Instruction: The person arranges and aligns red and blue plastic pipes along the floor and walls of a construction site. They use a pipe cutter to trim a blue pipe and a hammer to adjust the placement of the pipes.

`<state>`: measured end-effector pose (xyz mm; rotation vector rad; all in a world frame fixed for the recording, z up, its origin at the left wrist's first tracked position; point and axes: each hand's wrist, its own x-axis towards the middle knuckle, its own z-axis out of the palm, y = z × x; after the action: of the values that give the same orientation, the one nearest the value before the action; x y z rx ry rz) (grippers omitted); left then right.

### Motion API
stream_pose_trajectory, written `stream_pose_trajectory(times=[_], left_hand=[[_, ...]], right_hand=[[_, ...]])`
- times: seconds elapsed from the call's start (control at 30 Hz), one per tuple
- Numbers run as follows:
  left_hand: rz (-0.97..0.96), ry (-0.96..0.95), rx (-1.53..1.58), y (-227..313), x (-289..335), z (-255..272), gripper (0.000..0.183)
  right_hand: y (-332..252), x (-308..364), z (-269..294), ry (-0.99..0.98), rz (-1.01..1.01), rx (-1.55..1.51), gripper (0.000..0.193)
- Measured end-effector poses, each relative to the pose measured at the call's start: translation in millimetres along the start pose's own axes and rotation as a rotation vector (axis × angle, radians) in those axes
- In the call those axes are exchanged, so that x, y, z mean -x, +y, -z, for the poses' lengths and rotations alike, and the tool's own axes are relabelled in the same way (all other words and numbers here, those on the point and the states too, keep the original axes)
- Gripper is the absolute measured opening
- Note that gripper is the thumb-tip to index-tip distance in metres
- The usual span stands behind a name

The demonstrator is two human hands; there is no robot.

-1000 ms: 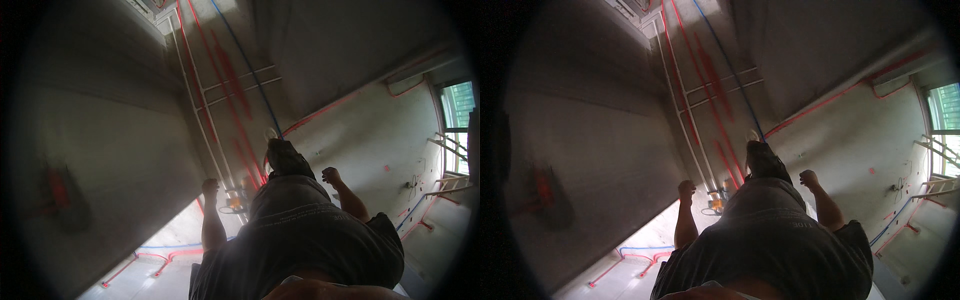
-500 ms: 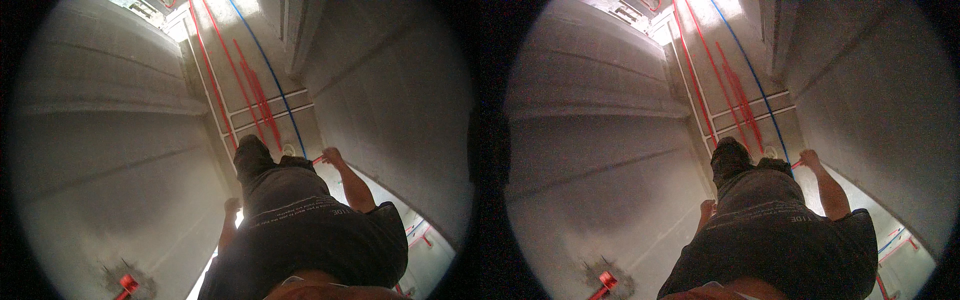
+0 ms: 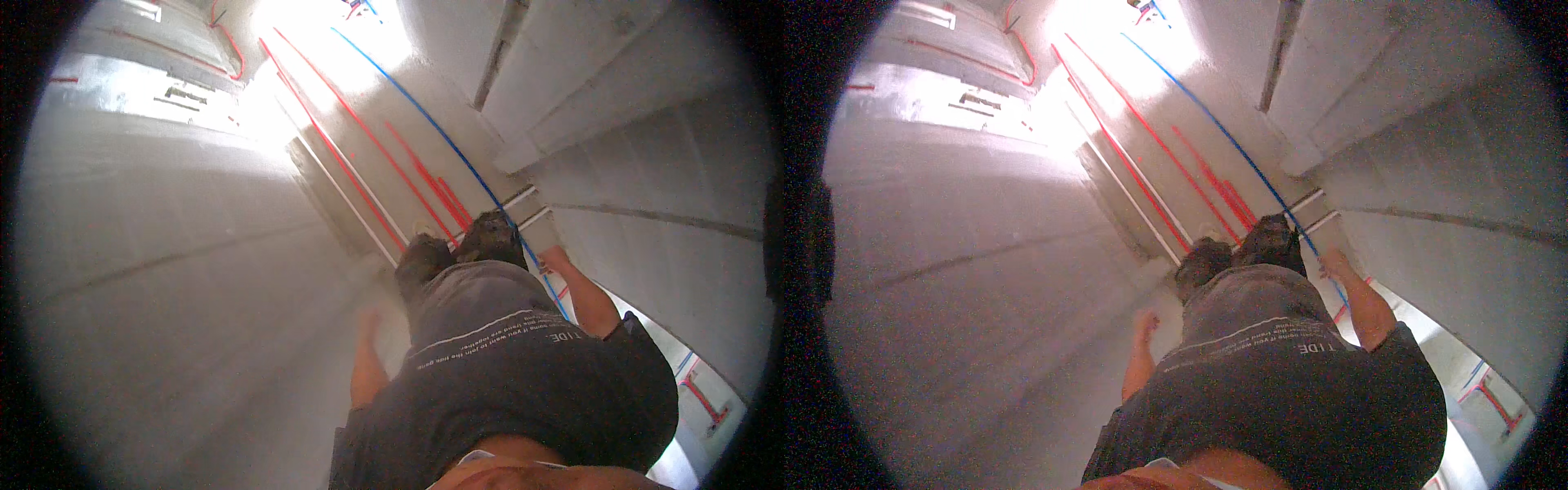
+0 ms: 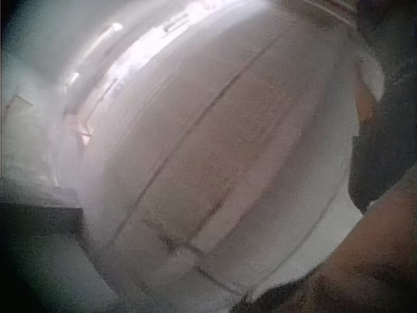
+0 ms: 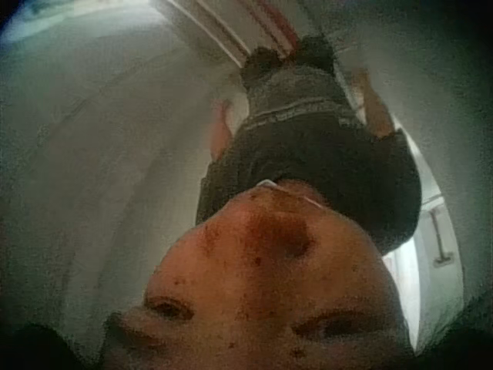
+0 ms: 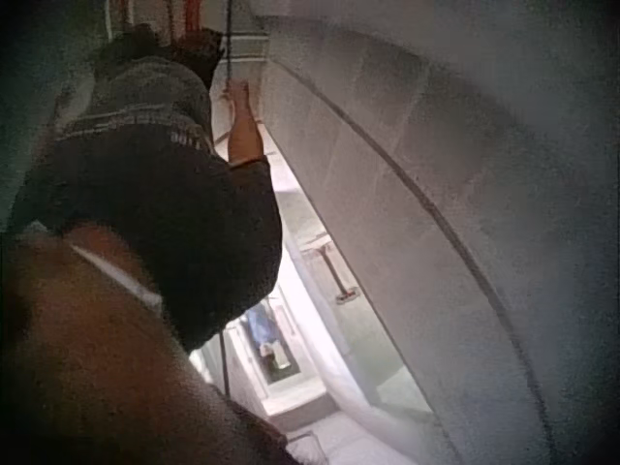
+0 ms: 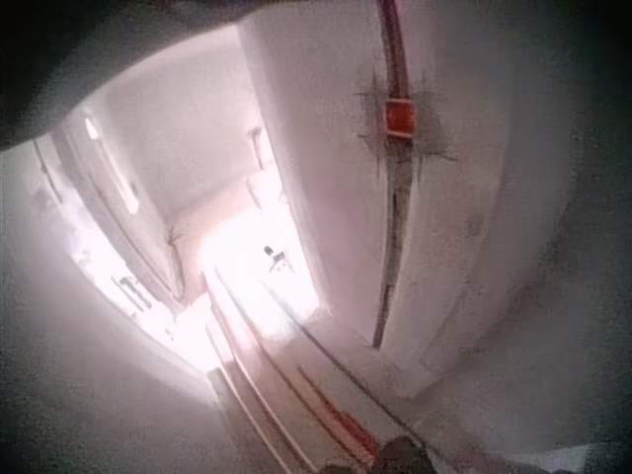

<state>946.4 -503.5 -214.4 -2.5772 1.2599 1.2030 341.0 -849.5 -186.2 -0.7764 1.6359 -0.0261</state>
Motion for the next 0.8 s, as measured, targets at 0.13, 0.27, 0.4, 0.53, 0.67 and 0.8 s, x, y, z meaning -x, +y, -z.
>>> stream_pose_trajectory(times=[0.13, 0.27, 0.4, 0.53, 0.67, 0.8], left_hand=[[0.496, 0.337, 1.073, 52.2, -108.0, 215.2, 0.024], [0.33, 0.373, 0.877, 93.6, -197.6, 336.3, 0.009], [0.221, 0.178, 0.488, 60.6, -304.0, 350.4, 0.016], [0.244, -0.043, 0.408, 108.3, -377.3, 360.8, 0.024], [0.264, -0.17, 0.259, 160.2, -461.4, 388.9, 0.029], [0.049, -0.172, 0.125, 220.4, -613.6, 407.1, 0.031]], right_hand=[[-69.4, 15.9, -61.9, 0.02, -0.279, 0.082, 0.024], [-128.2, -13.7, -98.9, 0.034, -0.118, -0.04, 0.029], [-164.9, -95.1, -120.4, -0.019, 0.314, 0.791, 0.035], [-257.3, -151.6, -144.8, 0.051, -0.012, 0.379, 0.037], [-252.1, -288.9, -160.7, 0.109, 0.034, 0.372, 0.036], [-342.5, -358.4, -163.4, 0.285, 0.065, 0.303, 0.036]])
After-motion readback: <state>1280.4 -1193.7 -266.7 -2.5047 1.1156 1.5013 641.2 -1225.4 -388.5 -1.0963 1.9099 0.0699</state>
